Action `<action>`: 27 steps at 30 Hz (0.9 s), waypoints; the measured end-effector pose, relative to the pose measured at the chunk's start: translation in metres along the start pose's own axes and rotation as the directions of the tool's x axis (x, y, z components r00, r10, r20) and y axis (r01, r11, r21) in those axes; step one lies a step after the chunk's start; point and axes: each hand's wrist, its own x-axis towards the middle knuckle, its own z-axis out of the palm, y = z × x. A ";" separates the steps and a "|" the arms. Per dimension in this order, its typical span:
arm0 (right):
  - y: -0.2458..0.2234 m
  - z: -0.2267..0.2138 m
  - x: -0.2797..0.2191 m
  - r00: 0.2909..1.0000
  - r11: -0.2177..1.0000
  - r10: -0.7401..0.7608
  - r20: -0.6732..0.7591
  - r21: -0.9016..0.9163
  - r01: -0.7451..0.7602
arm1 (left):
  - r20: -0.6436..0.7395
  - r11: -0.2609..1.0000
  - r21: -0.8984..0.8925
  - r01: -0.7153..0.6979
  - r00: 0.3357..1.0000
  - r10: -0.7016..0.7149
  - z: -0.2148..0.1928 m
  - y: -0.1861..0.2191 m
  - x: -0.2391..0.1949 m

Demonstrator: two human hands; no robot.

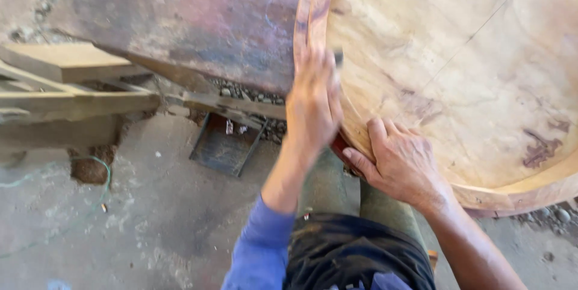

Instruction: The person sands the rim of a large round wooden tray with a small piece of sandpaper, rotating the tray on the workbench to reach different sections of the edge. They occasionally reposition the tray and run a hand along the sanded rim between passes.

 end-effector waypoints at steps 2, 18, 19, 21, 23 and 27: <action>0.000 0.002 -0.001 1.000 1.000 0.012 0.025 -0.002 -0.012 | 0.165 0.971 -0.100 0.219 0.966 -0.201 0.009 -0.028 0.059; 0.001 -0.001 -0.001 1.000 1.000 0.008 -0.006 0.023 -0.008 | 0.075 0.996 -0.087 0.018 0.997 -0.012 -0.002 -0.020 0.037; 0.002 0.008 -0.006 0.999 0.999 0.034 -0.025 0.026 -0.034 | 0.084 0.995 -0.104 -0.007 0.996 0.016 -0.010 -0.020 0.039; 0.013 0.023 -0.016 0.980 0.996 -0.056 -0.193 -0.085 0.041 | 0.112 0.995 -0.073 -0.073 0.990 0.081 -0.017 -0.015 0.049; 0.023 0.021 -0.047 0.941 0.985 -0.101 -0.324 -0.165 0.049 | 0.161 0.984 -0.086 -0.156 0.972 0.168 -0.032 0.014 0.016; 0.075 0.042 -0.103 0.776 0.939 -0.234 -0.586 -0.344 0.023 | 0.267 0.911 -0.142 -0.386 0.872 0.411 -0.035 0.055 -0.065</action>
